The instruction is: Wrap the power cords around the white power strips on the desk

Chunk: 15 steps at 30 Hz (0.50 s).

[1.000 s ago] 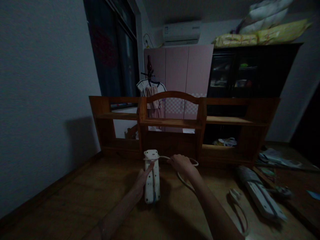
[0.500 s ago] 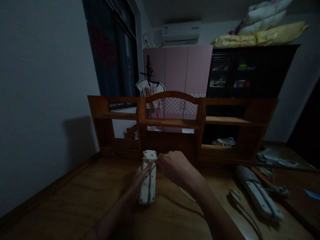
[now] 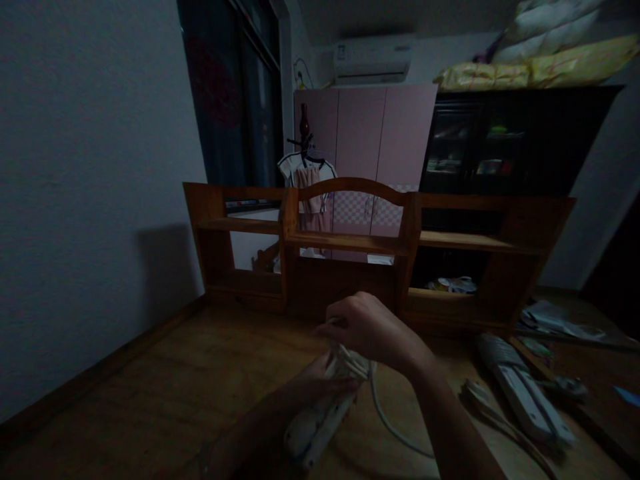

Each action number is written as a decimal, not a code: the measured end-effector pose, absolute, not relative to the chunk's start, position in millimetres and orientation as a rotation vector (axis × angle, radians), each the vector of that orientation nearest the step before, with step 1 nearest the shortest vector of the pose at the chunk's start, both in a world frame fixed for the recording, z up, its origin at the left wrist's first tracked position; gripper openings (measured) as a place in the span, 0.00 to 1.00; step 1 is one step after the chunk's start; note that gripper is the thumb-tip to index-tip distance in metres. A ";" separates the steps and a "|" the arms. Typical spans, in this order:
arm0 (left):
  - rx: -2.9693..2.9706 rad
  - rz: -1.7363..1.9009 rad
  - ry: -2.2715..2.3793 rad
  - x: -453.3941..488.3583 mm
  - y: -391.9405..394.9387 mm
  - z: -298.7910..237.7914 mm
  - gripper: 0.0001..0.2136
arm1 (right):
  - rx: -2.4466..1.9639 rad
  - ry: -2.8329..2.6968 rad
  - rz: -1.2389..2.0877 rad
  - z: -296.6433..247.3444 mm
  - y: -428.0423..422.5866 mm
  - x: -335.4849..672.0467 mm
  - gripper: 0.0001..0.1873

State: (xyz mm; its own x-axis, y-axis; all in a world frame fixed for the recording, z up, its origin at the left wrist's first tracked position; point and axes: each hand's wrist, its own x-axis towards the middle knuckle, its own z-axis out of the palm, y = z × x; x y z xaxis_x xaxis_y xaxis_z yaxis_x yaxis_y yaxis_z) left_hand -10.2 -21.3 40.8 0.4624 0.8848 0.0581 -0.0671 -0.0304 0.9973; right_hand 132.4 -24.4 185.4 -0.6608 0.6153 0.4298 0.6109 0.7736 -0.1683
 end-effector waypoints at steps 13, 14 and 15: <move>1.519 0.946 0.871 -8.7 -19.4 38.6 0.25 | -1.002 -2.434 -0.096 171.1 -5.7 119.2 0.13; 1.525 0.964 0.881 -7.9 -20.6 39.0 0.24 | -1.028 -2.442 -0.143 171.5 -7.5 117.1 0.13; 1.513 0.965 0.888 -6.7 -22.9 40.4 0.24 | -1.057 -2.445 -0.178 172.1 -8.6 115.7 0.13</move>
